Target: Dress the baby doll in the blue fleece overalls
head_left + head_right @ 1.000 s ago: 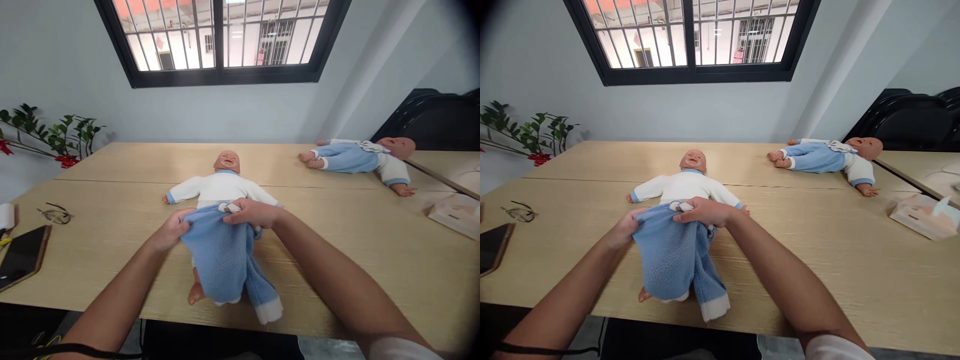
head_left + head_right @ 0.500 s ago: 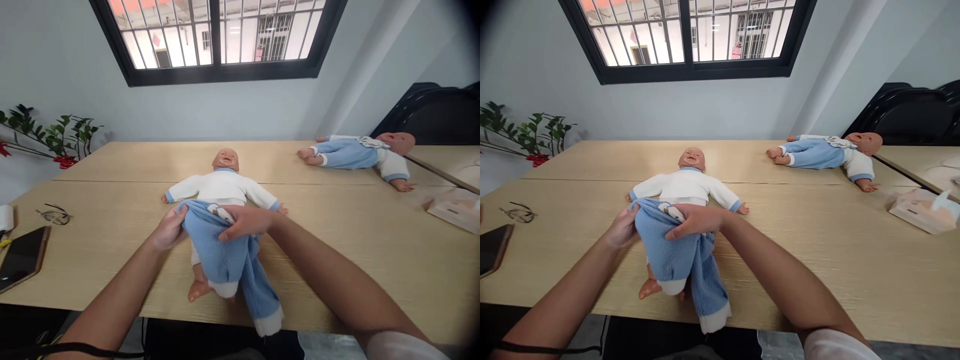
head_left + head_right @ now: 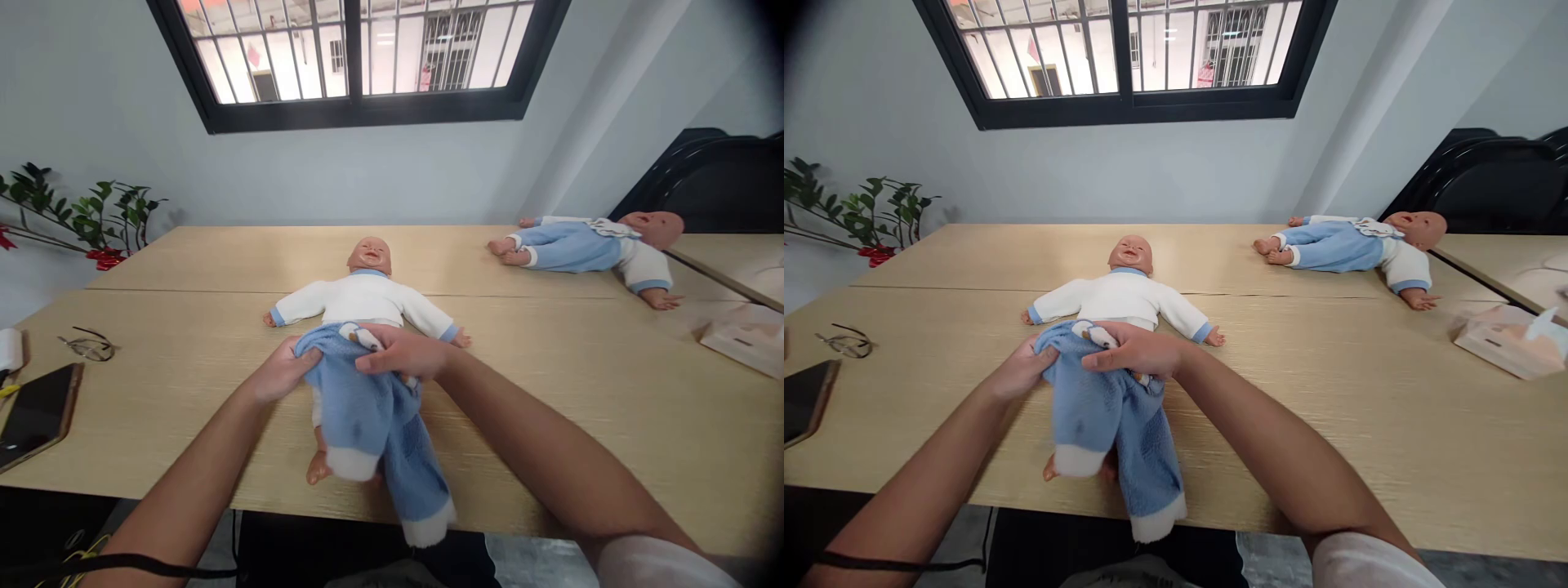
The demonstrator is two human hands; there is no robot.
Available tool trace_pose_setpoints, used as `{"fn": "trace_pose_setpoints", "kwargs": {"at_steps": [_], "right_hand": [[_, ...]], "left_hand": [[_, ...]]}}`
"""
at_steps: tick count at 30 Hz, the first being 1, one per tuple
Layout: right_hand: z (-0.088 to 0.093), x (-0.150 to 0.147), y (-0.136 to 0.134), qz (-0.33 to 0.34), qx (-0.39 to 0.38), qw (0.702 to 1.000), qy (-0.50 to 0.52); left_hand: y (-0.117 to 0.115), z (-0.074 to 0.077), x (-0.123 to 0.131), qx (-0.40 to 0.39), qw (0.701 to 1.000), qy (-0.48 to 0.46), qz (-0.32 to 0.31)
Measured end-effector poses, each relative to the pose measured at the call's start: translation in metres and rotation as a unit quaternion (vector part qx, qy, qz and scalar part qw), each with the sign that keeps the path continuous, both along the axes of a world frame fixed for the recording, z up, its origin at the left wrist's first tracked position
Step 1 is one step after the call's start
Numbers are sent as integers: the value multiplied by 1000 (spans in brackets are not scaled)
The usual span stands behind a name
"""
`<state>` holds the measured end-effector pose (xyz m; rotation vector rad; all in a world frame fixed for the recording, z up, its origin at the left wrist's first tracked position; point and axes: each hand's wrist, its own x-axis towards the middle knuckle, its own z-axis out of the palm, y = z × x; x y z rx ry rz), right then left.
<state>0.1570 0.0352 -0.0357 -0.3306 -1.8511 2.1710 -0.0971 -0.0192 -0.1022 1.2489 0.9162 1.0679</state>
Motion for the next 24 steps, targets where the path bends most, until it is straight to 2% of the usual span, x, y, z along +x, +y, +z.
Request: {"fn": "trace_pose_setpoints", "kwargs": {"at_steps": [2, 4, 6, 8, 10, 13, 15, 17, 19, 22, 24], "right_hand": [[0, 1, 0, 26, 20, 999, -26], [1, 2, 3, 25, 79, 995, -54], [2, 4, 8, 6, 145, 987, -75], [3, 5, 11, -13, 175, 981, -79], [5, 5, 11, -38, 152, 986, -57], [6, 2, 7, -76, 72, 994, 3], [5, -1, 2, -80, 22, 996, 29], [3, -3, -3, -59, -19, 997, 38], [1, -4, -5, -25, -33, 999, 28], [-2, -5, -5, 9, 7, 1000, 2], [-3, -4, -1, 6, 55, 998, -8]], "left_hand": [[0, 0, 7, -12, 997, -76, 30], [-1, 0, 14, -25, 990, -132, 51], [-3, 0, 18, -38, 986, -149, 58], [-5, 1, 17, -49, 989, -133, 49], [-6, 2, 12, -44, 995, -92, 16], [-8, 6, 4, -5, 996, -16, -87], [-8, 8, 1, 15, 991, 17, -134], [-9, 8, 1, 21, 991, 20, -131], [-10, 7, 4, 16, 995, -12, -96], [-12, 6, 12, -5, 995, -89, -43], [-14, 7, 15, -24, 993, -110, -23]]}}
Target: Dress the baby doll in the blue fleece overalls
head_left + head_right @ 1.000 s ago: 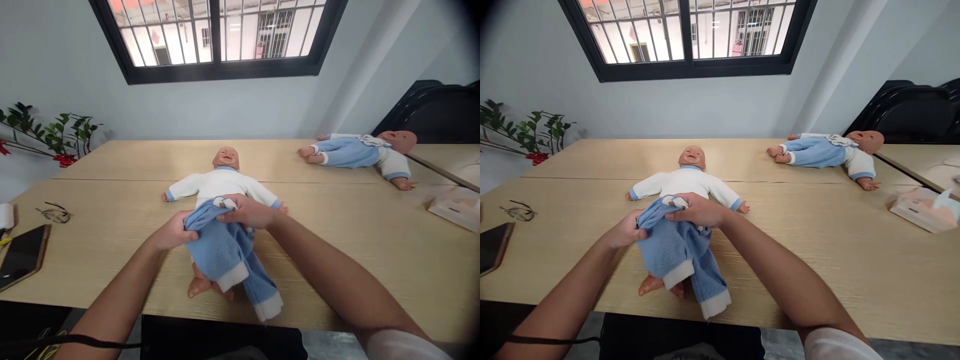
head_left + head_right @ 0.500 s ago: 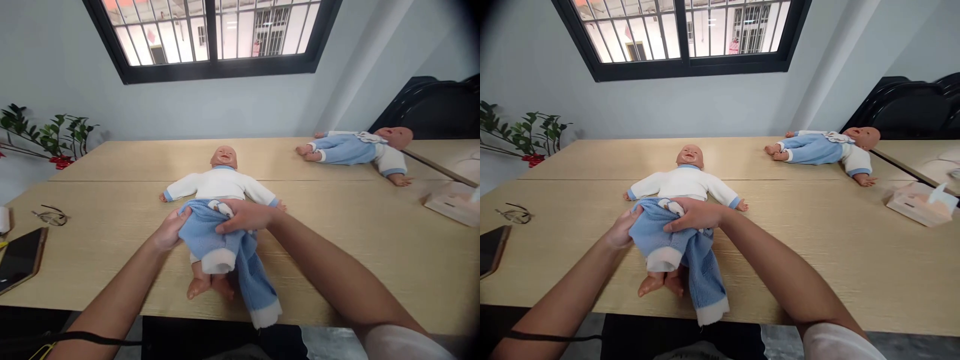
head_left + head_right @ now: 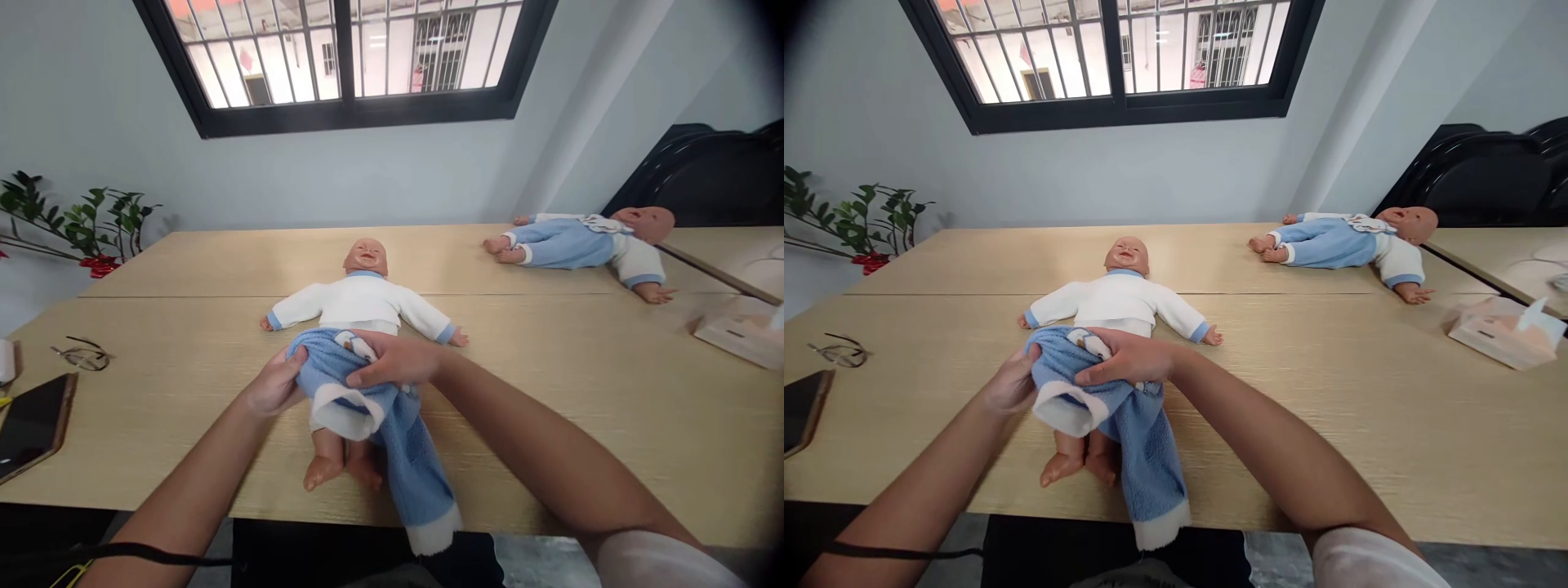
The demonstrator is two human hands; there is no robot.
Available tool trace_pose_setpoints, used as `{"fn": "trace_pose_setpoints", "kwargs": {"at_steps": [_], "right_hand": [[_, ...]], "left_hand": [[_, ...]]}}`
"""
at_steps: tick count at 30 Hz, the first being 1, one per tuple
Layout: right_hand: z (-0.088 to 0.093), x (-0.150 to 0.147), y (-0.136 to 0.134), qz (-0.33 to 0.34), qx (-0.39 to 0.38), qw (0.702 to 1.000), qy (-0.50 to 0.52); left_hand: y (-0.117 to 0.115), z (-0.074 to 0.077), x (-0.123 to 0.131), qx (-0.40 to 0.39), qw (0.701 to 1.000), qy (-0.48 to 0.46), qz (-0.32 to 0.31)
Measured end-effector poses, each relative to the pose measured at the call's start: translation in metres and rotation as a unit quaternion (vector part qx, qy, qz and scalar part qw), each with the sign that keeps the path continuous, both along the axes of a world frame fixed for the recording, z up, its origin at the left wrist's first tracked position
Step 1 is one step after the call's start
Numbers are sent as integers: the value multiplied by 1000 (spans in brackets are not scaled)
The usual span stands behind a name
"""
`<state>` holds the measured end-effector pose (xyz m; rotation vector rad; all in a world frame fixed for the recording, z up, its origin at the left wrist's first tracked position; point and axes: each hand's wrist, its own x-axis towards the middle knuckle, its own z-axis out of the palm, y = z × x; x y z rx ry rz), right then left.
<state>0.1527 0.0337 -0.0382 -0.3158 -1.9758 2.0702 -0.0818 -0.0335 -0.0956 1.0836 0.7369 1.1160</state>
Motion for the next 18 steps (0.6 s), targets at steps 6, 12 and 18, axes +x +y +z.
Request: {"fn": "trace_pose_setpoints", "kwargs": {"at_steps": [6, 12, 18], "right_hand": [[6, 2, 7, -90, 154, 983, -46], [13, 2, 3, -114, 174, 976, -71], [17, 10, 4, 21, 140, 987, -81]], "left_hand": [[-5, 11, -1, 56, 989, 104, -90], [-6, 20, 2, 86, 954, 265, -108], [-7, 26, 0, 136, 940, 290, -119]]}}
